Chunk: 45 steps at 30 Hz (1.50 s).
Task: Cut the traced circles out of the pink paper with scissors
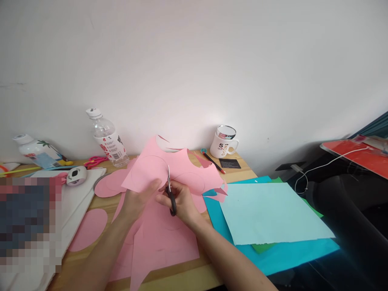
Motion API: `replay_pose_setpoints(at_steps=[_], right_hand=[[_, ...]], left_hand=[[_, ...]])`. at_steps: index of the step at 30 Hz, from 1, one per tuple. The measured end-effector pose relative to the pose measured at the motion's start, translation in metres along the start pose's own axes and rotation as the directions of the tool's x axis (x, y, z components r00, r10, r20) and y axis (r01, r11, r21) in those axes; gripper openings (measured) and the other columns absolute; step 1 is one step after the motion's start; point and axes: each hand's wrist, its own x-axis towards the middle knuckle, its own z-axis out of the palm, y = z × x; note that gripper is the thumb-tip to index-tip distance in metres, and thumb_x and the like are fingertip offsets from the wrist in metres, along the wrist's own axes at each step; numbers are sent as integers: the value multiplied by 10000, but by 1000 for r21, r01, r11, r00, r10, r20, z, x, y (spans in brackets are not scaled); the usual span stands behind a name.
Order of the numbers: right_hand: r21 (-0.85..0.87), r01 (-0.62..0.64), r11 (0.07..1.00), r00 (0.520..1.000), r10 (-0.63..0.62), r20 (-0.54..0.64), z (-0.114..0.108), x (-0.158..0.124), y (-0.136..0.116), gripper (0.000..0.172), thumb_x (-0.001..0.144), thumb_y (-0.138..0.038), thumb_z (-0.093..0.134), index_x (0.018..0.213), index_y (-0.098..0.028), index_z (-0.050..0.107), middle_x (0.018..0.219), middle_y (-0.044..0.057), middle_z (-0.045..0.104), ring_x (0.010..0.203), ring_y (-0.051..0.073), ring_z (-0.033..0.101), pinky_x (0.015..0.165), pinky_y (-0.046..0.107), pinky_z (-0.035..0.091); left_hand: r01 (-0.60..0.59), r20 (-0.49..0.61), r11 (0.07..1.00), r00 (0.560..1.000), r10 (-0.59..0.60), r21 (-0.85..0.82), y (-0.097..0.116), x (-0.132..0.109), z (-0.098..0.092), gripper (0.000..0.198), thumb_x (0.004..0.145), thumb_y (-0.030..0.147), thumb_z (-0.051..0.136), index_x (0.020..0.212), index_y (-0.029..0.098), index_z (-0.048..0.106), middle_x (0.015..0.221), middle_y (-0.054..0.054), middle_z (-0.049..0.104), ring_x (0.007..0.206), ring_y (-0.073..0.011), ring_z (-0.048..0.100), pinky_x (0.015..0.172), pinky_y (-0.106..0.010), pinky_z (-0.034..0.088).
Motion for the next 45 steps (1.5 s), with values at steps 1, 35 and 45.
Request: replay_pose_setpoints(at_steps=[1, 35, 45], right_hand=[[-3, -3, 1000, 1000, 3, -5, 0, 0, 0, 382, 640, -490, 770, 767, -183, 580, 632, -29, 455, 583, 113, 368, 520, 248, 308], [11, -35, 999, 999, 35, 0, 4, -1, -6, 391, 630, -494, 774, 676, -186, 538, 568, -34, 470, 537, 116, 416, 530, 263, 334], [28, 31, 999, 999, -31, 13, -1, 1, 2, 413, 644, -467, 786, 683, -186, 486, 609, -53, 369, 565, 94, 289, 498, 236, 245]], left_hand=[[0, 1, 1000, 1000, 0, -3, 0, 0, 0, 460, 691, 373, 748, 1090, 175, 632, 1018, -89, 693, 980, -265, 641, 860, -395, 517], [-59, -124, 998, 990, 60, 6, 1, 2, 3, 514, 689, 345, 758, 1150, 179, 601, 1026, -80, 708, 995, -250, 652, 857, -359, 523], [-25, -7, 999, 1000, 25, 41, 8, 1, 0, 524, 675, 368, 762, 1135, 175, 602, 1027, -92, 690, 1001, -272, 630, 880, -406, 510]])
